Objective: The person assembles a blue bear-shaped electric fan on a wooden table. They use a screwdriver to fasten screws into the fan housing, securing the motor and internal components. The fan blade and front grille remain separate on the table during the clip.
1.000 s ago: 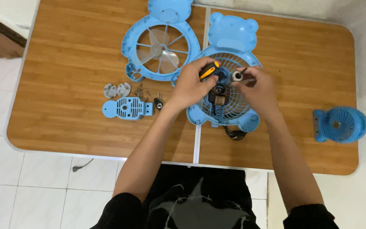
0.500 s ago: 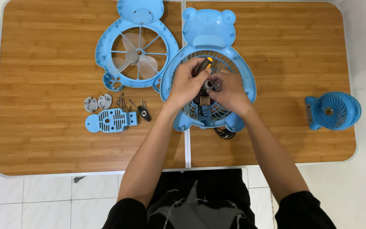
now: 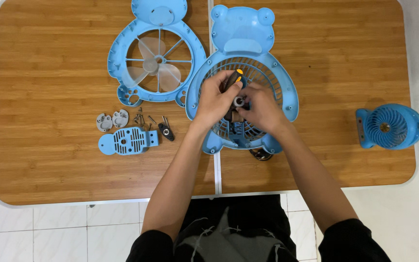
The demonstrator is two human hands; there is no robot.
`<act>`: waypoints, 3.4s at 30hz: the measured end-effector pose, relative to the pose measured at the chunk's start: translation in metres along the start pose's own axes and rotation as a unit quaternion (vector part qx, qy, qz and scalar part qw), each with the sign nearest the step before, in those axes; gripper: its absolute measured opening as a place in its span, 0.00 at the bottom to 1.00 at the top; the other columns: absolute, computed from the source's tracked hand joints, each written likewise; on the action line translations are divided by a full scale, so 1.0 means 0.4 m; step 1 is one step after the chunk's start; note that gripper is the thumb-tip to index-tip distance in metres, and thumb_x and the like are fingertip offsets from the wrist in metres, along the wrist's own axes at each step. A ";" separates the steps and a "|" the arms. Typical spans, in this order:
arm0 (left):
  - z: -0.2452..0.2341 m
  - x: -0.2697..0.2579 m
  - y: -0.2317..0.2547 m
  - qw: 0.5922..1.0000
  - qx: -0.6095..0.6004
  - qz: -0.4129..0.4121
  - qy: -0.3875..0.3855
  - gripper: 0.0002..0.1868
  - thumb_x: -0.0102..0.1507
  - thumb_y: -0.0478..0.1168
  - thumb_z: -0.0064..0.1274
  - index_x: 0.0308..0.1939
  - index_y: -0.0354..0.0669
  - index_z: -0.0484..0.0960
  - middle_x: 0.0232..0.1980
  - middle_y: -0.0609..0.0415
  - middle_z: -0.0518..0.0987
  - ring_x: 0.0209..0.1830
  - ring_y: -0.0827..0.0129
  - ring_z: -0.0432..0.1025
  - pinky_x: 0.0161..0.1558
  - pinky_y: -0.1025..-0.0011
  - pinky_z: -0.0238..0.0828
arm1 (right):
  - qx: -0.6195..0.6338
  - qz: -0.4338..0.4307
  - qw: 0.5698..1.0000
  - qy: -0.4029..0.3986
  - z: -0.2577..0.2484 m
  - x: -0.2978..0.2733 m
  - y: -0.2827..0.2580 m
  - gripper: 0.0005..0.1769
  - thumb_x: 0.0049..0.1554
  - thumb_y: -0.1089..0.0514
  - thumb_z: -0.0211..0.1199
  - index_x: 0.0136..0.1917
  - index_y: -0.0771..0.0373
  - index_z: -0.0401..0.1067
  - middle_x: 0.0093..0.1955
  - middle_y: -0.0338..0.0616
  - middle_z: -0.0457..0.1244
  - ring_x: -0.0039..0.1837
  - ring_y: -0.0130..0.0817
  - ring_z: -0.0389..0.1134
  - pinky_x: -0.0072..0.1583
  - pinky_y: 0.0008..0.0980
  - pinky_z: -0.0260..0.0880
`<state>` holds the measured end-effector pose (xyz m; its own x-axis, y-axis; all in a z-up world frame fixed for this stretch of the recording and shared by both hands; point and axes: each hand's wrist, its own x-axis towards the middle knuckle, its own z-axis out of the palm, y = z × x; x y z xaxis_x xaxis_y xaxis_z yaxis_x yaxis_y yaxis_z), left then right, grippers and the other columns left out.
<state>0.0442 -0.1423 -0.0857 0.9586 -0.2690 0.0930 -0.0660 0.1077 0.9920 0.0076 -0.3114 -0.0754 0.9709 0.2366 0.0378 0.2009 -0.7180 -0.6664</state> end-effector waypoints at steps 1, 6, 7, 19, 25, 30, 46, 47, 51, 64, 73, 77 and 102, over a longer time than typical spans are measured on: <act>0.000 0.002 0.000 1.000 0.007 0.000 0.003 0.11 0.65 0.36 0.56 0.48 0.31 0.83 0.33 0.61 0.78 0.32 0.82 0.69 0.34 0.77 0.67 | 0.001 0.002 1.000 0.000 0.000 0.003 -0.002 0.20 0.44 0.67 0.74 0.51 0.69 0.76 0.47 0.50 0.66 0.47 0.41 0.72 0.48 0.36 0.73; 0.001 0.003 0.004 1.000 0.015 -0.015 0.009 0.11 0.64 0.36 0.57 0.48 0.32 0.83 0.31 0.62 0.77 0.30 0.83 0.67 0.32 0.77 0.65 | 0.011 0.012 1.000 0.000 0.002 0.011 -0.017 0.18 0.44 0.68 0.73 0.50 0.69 0.76 0.47 0.50 0.66 0.45 0.40 0.72 0.47 0.35 0.74; 0.000 0.003 0.004 1.000 0.016 -0.011 0.008 0.11 0.64 0.36 0.56 0.48 0.32 0.83 0.31 0.62 0.77 0.30 0.83 0.67 0.32 0.77 0.65 | 0.007 0.011 1.000 -0.002 0.001 0.012 -0.018 0.18 0.44 0.68 0.73 0.50 0.69 0.77 0.47 0.50 0.66 0.45 0.40 0.72 0.47 0.35 0.74; -0.002 0.003 -0.008 1.000 0.000 -0.002 0.005 0.09 0.65 0.35 0.57 0.46 0.32 0.83 0.32 0.62 0.76 0.31 0.83 0.66 0.33 0.77 0.64 | 0.017 0.016 1.000 -0.004 0.011 0.014 0.003 0.17 0.45 0.66 0.76 0.49 0.66 0.79 0.46 0.48 0.66 0.45 0.39 0.71 0.48 0.35 0.73; -0.002 -0.002 -0.006 1.000 -0.002 -0.007 0.009 0.09 0.65 0.35 0.56 0.46 0.33 0.83 0.33 0.62 0.78 0.32 0.83 0.68 0.34 0.77 0.67 | 0.022 0.023 0.999 0.006 0.008 0.009 0.000 0.16 0.45 0.66 0.76 0.48 0.66 0.78 0.44 0.47 0.66 0.44 0.38 0.71 0.47 0.34 0.72; 0.000 -0.002 -0.002 1.000 0.002 -0.013 0.009 0.09 0.65 0.36 0.56 0.46 0.33 0.83 0.31 0.62 0.76 0.30 0.82 0.66 0.32 0.77 0.64 | 0.030 0.023 0.999 0.022 0.004 0.002 -0.006 0.08 0.51 0.68 0.72 0.46 0.66 0.79 0.44 0.48 0.67 0.44 0.40 0.72 0.47 0.35 0.72; 0.000 -0.005 0.005 1.000 0.004 -0.008 0.013 0.08 0.65 0.35 0.56 0.45 0.32 0.83 0.31 0.62 0.76 0.30 0.82 0.66 0.32 0.77 0.65 | -0.008 -0.058 0.997 0.055 -0.014 -0.005 -0.044 0.06 0.51 0.68 0.71 0.43 0.68 0.77 0.44 0.50 0.67 0.46 0.46 0.71 0.48 0.38 0.71; 0.000 -0.007 0.004 1.000 0.004 -0.010 0.012 0.08 0.65 0.35 0.56 0.45 0.32 0.83 0.31 0.62 0.76 0.30 0.82 0.66 0.32 0.77 0.64 | -0.022 -0.048 0.997 0.052 -0.015 -0.004 -0.047 0.06 0.50 0.67 0.73 0.42 0.68 0.77 0.43 0.50 0.67 0.45 0.47 0.71 0.47 0.39 0.70; 0.001 -0.006 -0.001 1.000 -0.010 -0.017 0.020 0.10 0.65 0.36 0.56 0.47 0.34 0.83 0.31 0.64 0.77 0.30 0.83 0.67 0.32 0.78 0.65 | 0.032 0.002 0.999 0.042 -0.019 0.001 -0.053 0.13 0.47 0.65 0.74 0.44 0.68 0.74 0.43 0.50 0.66 0.44 0.45 0.71 0.46 0.37 0.72; -0.002 0.007 -0.030 0.999 -0.012 0.006 0.042 0.10 0.66 0.36 0.56 0.49 0.33 0.83 0.31 0.65 0.75 0.30 0.84 0.65 0.31 0.78 0.63 | -0.045 -0.032 0.997 0.050 -0.017 0.006 -0.053 0.11 0.49 0.62 0.76 0.42 0.68 0.77 0.41 0.51 0.67 0.44 0.46 0.70 0.46 0.41 0.69; -0.028 -0.007 0.056 0.996 -0.026 0.062 0.065 0.13 0.66 0.36 0.58 0.53 0.33 0.83 0.38 0.63 0.74 0.34 0.82 0.63 0.36 0.79 0.62 | 0.044 -0.062 0.991 0.109 -0.100 -0.017 -0.137 0.10 0.54 0.66 0.69 0.50 0.69 0.76 0.45 0.49 0.69 0.45 0.37 0.73 0.46 0.32 0.73; -0.090 -0.040 0.107 0.987 0.044 0.112 0.105 0.12 0.66 0.36 0.60 0.52 0.34 0.84 0.39 0.60 0.70 0.35 0.80 0.61 0.37 0.76 0.59 | 0.050 -0.049 0.990 0.122 -0.088 -0.010 -0.229 0.08 0.55 0.67 0.69 0.50 0.69 0.77 0.43 0.49 0.70 0.41 0.35 0.72 0.44 0.33 0.71; -0.414 -0.277 -0.078 0.959 0.096 0.038 0.263 0.11 0.64 0.34 0.60 0.50 0.34 0.84 0.38 0.62 0.70 0.35 0.79 0.62 0.37 0.78 0.61 | -0.002 0.026 1.000 0.014 0.413 -0.009 -0.351 0.18 0.44 0.63 0.75 0.46 0.67 0.71 0.47 0.56 0.67 0.52 0.59 0.68 0.53 0.51 0.68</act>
<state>-0.0142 0.0427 -0.1412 0.9528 0.2588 0.1588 -0.1418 -0.0834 0.9864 -0.0457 -0.1032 -0.1049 0.9831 0.1816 0.0238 0.1512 -0.7313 -0.6650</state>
